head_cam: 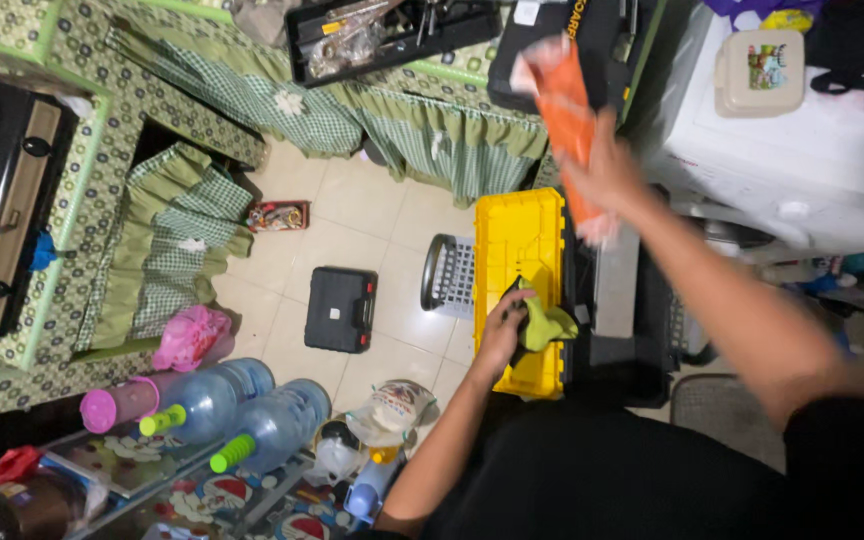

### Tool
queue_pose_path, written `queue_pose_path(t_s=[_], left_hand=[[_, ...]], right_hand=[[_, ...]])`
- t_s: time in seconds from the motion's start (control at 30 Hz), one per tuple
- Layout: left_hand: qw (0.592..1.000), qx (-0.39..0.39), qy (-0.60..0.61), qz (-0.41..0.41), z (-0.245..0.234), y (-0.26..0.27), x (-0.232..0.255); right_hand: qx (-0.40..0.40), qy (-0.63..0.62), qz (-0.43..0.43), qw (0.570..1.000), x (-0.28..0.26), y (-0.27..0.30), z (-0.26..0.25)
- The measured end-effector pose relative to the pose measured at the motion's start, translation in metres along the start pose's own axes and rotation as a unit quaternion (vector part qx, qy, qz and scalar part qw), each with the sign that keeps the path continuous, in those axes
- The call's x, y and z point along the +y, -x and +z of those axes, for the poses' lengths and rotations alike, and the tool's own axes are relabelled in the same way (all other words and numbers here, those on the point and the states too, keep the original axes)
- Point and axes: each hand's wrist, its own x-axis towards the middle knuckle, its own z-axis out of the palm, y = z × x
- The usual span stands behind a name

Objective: The person wipes a small metal tool with a green cloth, then places it into a yellow toolbox. They then wipe a larger wrench with the same cloth and place it into the toolbox. The person continues to wipe and place tools into the toolbox.

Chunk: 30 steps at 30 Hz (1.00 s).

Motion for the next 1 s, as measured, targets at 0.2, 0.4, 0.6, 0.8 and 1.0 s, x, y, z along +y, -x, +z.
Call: queue_pose_path(t_s=[0.2, 0.4, 0.6, 0.8, 1.0], left_hand=[[0.996, -0.035, -0.058, 0.055, 0.038, -0.004, 0.014], [0.96, -0.05, -0.274, -0.021, 0.083, 0.008, 0.013], [0.956, -0.056, -0.281, -0.068, 0.09, -0.01, -0.047], [0.999, -0.015, -0.049, 0.014, 0.067, -0.015, -0.106], [0.962, 0.043, 0.256, -0.088, 0.053, 0.018, -0.081]], right_hand=[[0.049, -0.147, -0.167, 0.974, 0.034, 0.173, 0.058], [-0.076, -0.152, 0.076, 0.983, 0.084, 0.265, 0.094], [-0.049, -0.256, 0.003, 0.966, 0.13, 0.276, 0.092], [-0.1, -0.216, 0.048, 0.97, 0.089, 0.257, 0.061], [-0.254, -0.118, -0.028, 0.96, 0.058, 0.211, 0.068]])
